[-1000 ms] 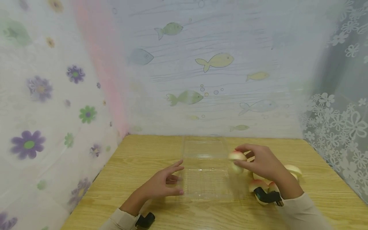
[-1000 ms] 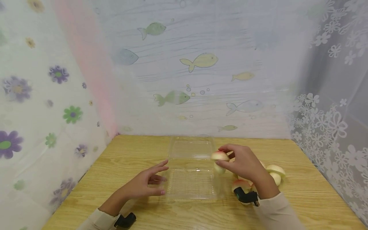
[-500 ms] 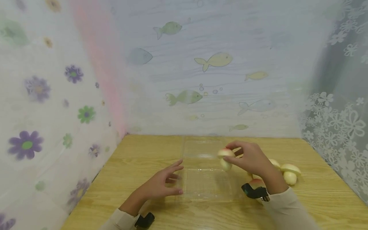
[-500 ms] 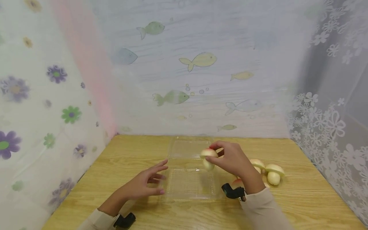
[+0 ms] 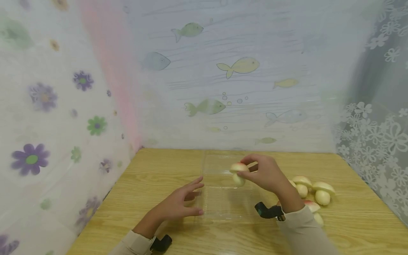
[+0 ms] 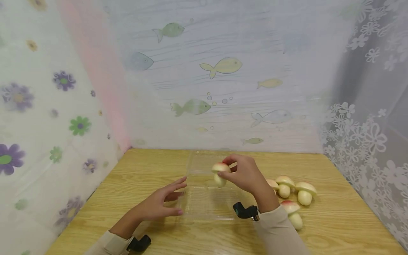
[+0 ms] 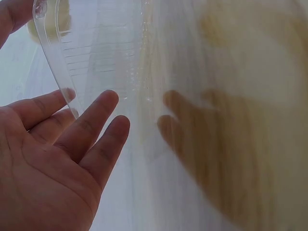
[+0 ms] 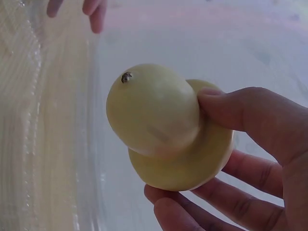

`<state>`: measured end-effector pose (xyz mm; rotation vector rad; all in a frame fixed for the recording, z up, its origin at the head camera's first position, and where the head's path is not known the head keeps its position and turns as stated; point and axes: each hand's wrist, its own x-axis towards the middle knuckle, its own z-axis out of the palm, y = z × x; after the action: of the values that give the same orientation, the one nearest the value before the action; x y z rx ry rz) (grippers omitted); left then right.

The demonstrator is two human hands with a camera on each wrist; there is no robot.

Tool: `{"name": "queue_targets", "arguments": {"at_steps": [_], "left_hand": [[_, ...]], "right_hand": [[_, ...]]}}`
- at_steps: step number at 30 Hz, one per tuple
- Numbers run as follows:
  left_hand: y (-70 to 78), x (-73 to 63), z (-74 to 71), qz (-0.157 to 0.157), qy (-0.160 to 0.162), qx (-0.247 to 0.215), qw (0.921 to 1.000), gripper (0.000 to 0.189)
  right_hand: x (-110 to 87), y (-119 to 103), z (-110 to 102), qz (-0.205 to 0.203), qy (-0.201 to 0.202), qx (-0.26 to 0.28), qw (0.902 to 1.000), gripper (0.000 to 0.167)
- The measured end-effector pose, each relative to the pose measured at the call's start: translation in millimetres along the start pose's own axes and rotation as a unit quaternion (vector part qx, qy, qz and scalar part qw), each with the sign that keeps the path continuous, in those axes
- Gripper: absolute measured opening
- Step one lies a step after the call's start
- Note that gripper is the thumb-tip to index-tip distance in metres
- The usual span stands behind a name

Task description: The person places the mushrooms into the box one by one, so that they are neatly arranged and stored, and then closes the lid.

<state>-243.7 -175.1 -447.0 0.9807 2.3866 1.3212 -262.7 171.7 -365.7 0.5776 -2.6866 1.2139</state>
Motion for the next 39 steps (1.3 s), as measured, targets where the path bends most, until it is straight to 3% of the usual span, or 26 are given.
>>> {"name": "queue_targets", "arguments": {"at_steps": [5,12,26,35,39], "left_hand": [[1.1,2.0,0.9,-0.004,-0.002,0.003,1.0,0.085],[2.8,2.8,1.2,0.005,-0.001,0.012,0.9999,0.085],[1.8,4.0,0.8,-0.006,0.004,0.013,0.9999,0.09],[3.3,2.1,0.0,-0.009,0.004,0.011,0.9999,0.088],[3.9,0.6,0.1,-0.014,0.002,0.004,0.9999,0.085]], "right_hand": [[3.2,3.2,8.7,0.011,-0.005,0.001,0.9999,0.033],[9.9,2.8,16.0,-0.004,-0.005,-0.023,0.9997,0.034],[21.0,-1.1,35.4,-0.021,-0.044,0.003,0.9988,0.034],[27.7,-7.8,51.6,-0.063,-0.07,-0.051,0.9942,0.036],[28.7,-11.5,57.8,-0.049,-0.065,-0.052,0.9953,0.034]]}}
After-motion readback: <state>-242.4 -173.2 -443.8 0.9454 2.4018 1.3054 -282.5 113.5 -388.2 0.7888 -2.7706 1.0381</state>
